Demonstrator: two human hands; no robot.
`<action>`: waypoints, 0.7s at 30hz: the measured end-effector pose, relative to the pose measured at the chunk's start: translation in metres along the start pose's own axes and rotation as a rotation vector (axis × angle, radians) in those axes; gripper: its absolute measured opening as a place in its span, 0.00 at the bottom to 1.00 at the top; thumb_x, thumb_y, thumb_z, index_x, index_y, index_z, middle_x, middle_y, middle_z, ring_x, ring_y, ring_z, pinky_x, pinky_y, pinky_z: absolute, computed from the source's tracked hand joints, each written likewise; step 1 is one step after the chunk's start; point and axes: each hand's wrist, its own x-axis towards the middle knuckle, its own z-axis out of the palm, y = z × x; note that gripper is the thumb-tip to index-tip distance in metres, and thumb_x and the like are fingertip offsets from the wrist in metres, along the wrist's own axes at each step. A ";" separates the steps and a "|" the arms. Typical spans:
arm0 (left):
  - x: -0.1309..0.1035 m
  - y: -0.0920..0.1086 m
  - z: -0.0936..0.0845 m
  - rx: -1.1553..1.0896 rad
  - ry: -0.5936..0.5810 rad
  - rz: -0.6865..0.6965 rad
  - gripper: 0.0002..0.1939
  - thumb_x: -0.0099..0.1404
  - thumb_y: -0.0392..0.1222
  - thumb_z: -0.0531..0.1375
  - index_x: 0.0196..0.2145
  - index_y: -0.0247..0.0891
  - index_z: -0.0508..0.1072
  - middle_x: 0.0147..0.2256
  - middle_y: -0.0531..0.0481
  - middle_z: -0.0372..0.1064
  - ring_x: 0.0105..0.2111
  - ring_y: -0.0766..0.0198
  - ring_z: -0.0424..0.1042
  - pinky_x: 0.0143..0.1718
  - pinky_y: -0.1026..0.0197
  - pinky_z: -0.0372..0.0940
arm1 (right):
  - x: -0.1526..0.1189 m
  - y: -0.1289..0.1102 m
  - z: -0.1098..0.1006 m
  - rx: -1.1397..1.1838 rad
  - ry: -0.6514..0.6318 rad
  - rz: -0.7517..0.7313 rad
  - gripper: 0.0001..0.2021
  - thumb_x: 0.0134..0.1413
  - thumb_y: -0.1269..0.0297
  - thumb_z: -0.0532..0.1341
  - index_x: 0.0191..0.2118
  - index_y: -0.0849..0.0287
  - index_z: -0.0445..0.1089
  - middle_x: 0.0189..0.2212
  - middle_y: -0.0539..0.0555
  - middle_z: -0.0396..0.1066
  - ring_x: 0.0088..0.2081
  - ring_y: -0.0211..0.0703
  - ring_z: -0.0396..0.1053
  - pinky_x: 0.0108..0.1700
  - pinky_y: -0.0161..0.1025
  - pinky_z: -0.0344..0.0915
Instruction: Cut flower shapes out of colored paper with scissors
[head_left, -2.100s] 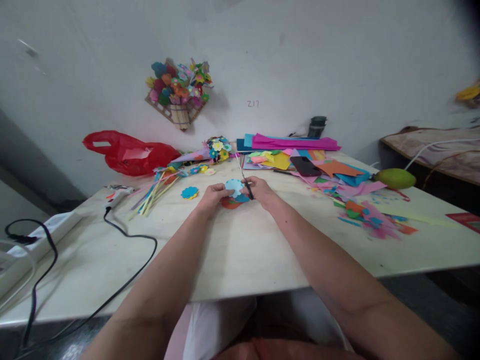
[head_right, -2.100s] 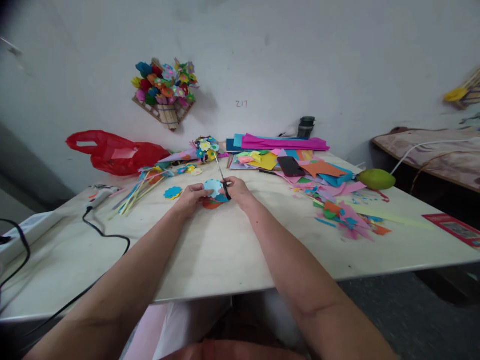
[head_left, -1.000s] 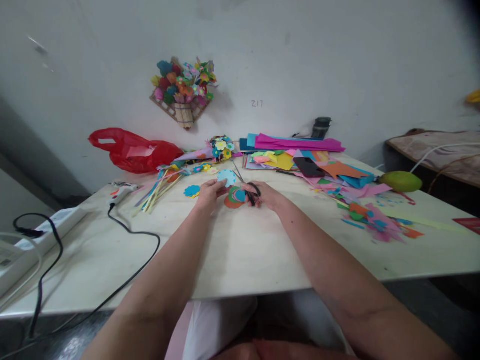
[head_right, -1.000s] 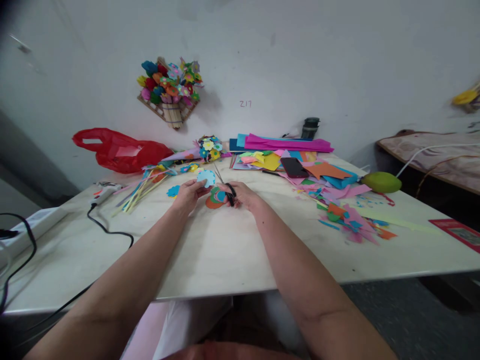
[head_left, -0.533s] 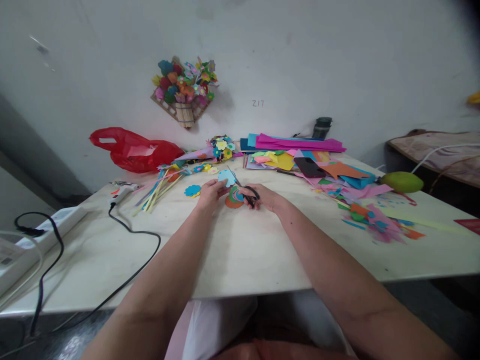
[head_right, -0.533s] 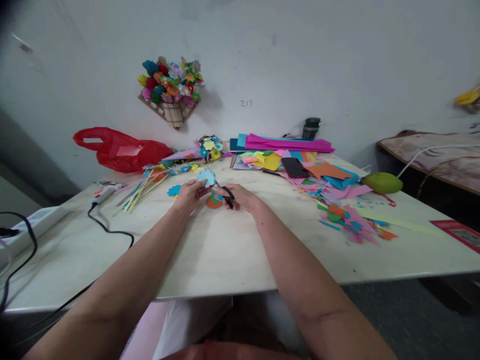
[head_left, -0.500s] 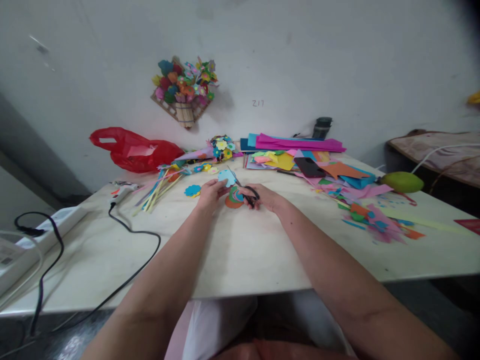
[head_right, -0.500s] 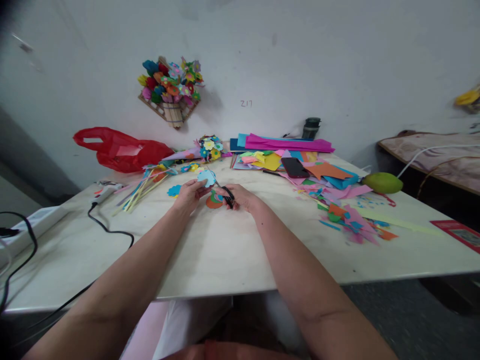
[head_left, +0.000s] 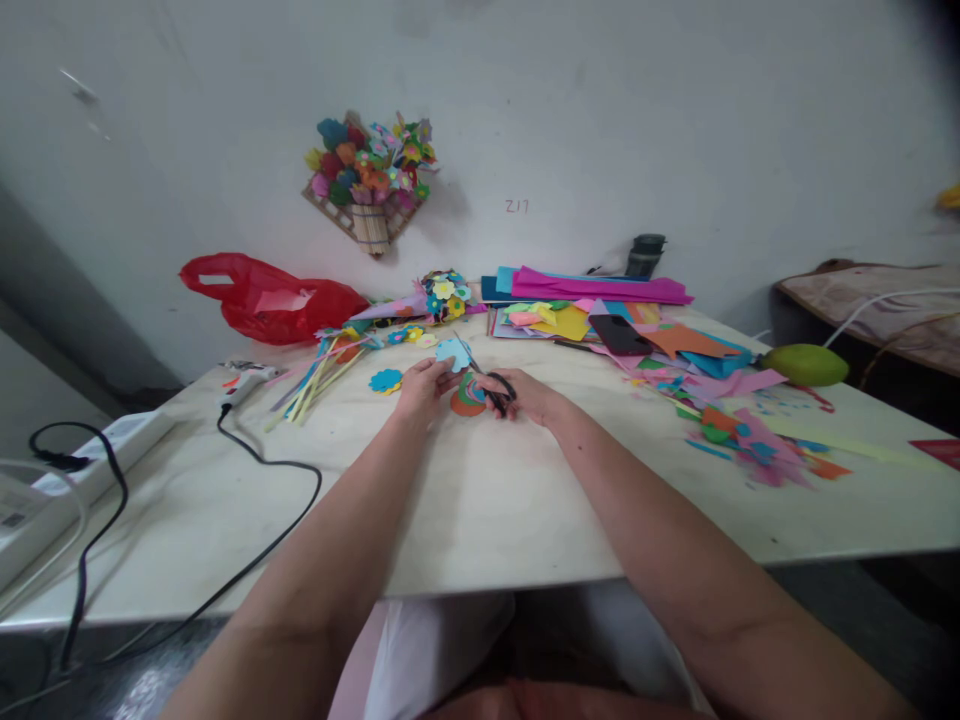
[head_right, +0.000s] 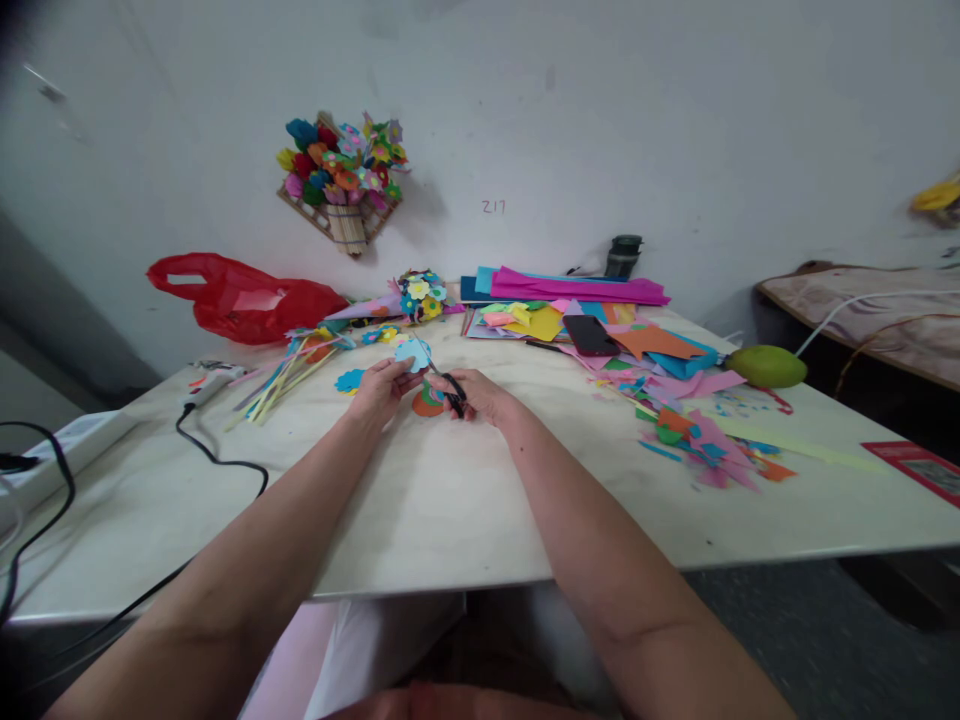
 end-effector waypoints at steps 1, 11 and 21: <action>0.000 0.000 0.001 -0.002 0.004 -0.004 0.07 0.48 0.32 0.64 0.26 0.32 0.69 0.27 0.45 0.72 0.29 0.62 0.74 0.33 0.61 0.68 | 0.000 0.001 0.000 0.002 -0.002 0.000 0.19 0.47 0.47 0.59 0.32 0.61 0.66 0.19 0.49 0.66 0.16 0.31 0.63 0.12 0.27 0.50; 0.000 -0.004 0.006 -0.049 0.040 0.007 0.05 0.49 0.31 0.62 0.26 0.32 0.69 0.25 0.48 0.72 0.27 0.64 0.73 0.33 0.63 0.68 | 0.001 0.002 0.001 0.045 0.008 -0.017 0.20 0.47 0.46 0.59 0.33 0.61 0.66 0.19 0.48 0.67 0.16 0.31 0.62 0.12 0.27 0.51; 0.000 -0.007 0.010 -0.072 0.063 0.039 0.07 0.48 0.32 0.63 0.23 0.33 0.66 0.24 0.49 0.72 0.26 0.66 0.73 0.35 0.63 0.67 | 0.001 0.001 0.004 0.079 0.033 -0.009 0.20 0.47 0.46 0.59 0.33 0.62 0.66 0.19 0.48 0.66 0.16 0.30 0.61 0.12 0.26 0.50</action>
